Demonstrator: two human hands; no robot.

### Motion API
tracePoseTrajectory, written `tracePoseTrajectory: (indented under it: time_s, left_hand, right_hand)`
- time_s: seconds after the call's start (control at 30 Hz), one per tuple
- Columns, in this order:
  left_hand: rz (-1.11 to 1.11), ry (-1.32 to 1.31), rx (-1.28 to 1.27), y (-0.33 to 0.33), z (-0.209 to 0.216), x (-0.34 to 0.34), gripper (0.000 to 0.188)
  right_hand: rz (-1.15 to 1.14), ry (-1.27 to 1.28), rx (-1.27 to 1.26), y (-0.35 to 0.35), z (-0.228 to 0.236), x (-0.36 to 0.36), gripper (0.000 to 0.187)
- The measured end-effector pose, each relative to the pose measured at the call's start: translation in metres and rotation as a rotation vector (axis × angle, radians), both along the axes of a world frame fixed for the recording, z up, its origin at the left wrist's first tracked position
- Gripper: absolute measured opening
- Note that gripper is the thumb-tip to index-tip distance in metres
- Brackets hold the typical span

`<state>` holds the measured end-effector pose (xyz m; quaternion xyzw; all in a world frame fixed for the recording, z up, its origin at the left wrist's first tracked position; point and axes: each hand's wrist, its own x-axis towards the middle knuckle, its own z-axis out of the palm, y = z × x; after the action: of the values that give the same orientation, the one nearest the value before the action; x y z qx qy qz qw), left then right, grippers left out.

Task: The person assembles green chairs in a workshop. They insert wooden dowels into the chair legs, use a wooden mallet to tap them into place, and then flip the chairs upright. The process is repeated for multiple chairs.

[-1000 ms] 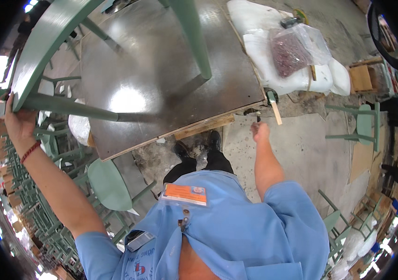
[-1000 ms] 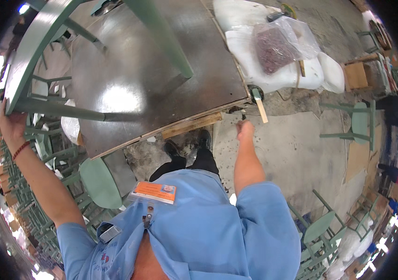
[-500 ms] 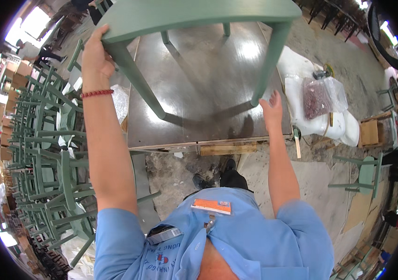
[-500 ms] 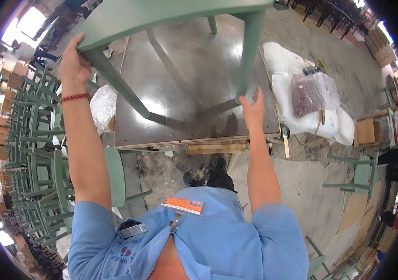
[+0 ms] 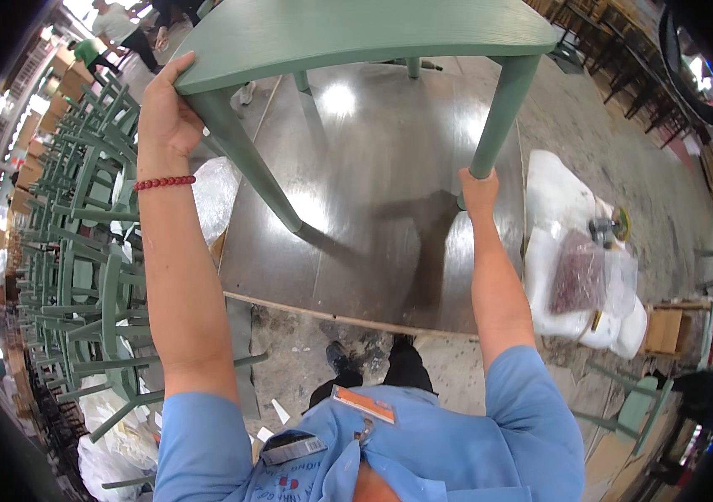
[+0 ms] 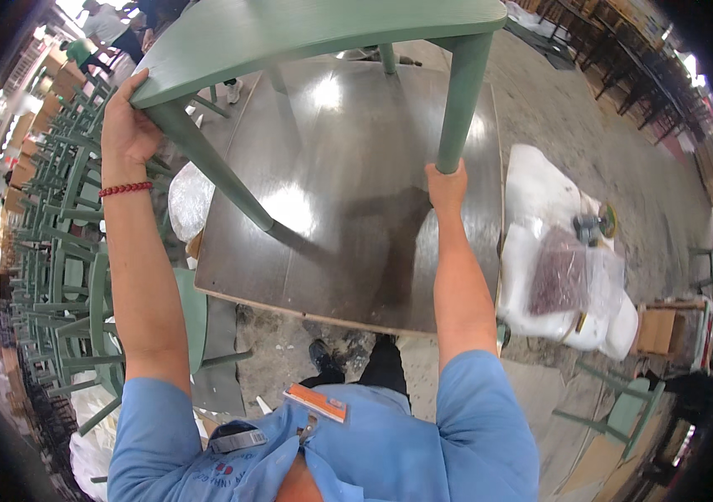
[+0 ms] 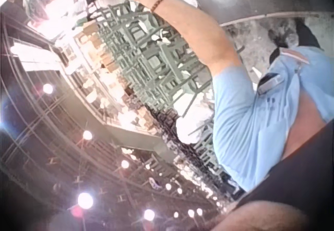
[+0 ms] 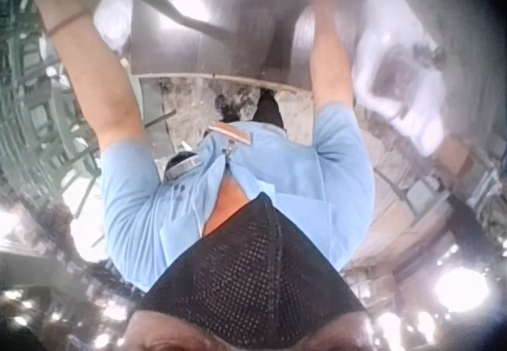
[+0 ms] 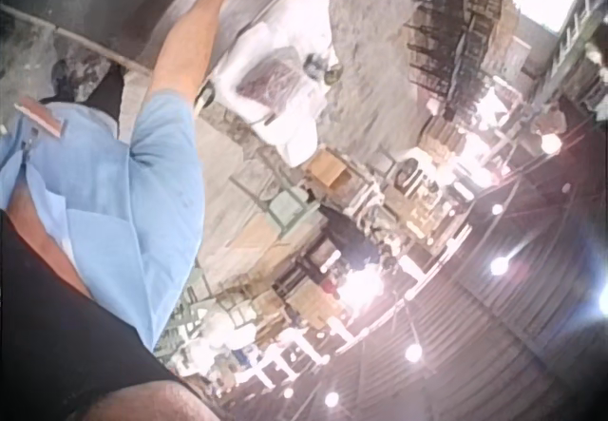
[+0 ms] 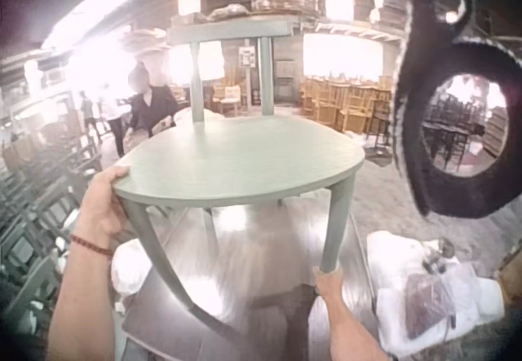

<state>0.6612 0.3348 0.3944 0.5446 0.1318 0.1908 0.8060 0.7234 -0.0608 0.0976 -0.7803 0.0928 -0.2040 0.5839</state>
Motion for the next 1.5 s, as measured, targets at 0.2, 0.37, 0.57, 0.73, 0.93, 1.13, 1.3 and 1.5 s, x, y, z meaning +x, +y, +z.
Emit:
tracePoseTrajectory:
  time_s: [0.2,0.37,0.57,0.73,0.93,1.13,1.3,1.5]
  left_hand:
    - [0.053,-0.002,0.0,-0.011,0.0,0.038,0.03]
    - [0.09,-0.008,0.001,-0.022,-0.003,0.052,0.028]
    - [0.077,0.026,-0.002,-0.024,-0.003,0.057,0.027]
    - [0.084,-0.004,-0.012,-0.026,-0.004,0.057,0.027]
    - [0.076,-0.014,-0.008,-0.031,-0.002,0.059,0.026]
    - [0.084,-0.021,0.0,-0.026,-0.006,0.061,0.028]
    - [0.063,-0.001,-0.028,-0.025,-0.005,0.064,0.028]
    - [0.054,-0.031,-0.028,-0.032,-0.004,0.063,0.027]
  right_hand:
    - [0.038,0.082,0.006,-0.005,-0.012,0.071,0.027]
    - [0.062,0.103,0.035,-0.008,-0.007,0.093,0.029]
    - [0.063,0.081,-0.012,-0.017,-0.012,0.108,0.029]
    - [0.085,0.08,0.028,-0.01,-0.006,0.112,0.03]
    - [0.108,0.089,0.016,-0.018,-0.011,0.12,0.032]
    - [0.121,0.067,0.032,-0.012,-0.01,0.126,0.032]
    - [0.114,0.052,0.021,-0.012,-0.009,0.133,0.03]
    - [0.145,0.092,0.043,-0.011,-0.002,0.134,0.029]
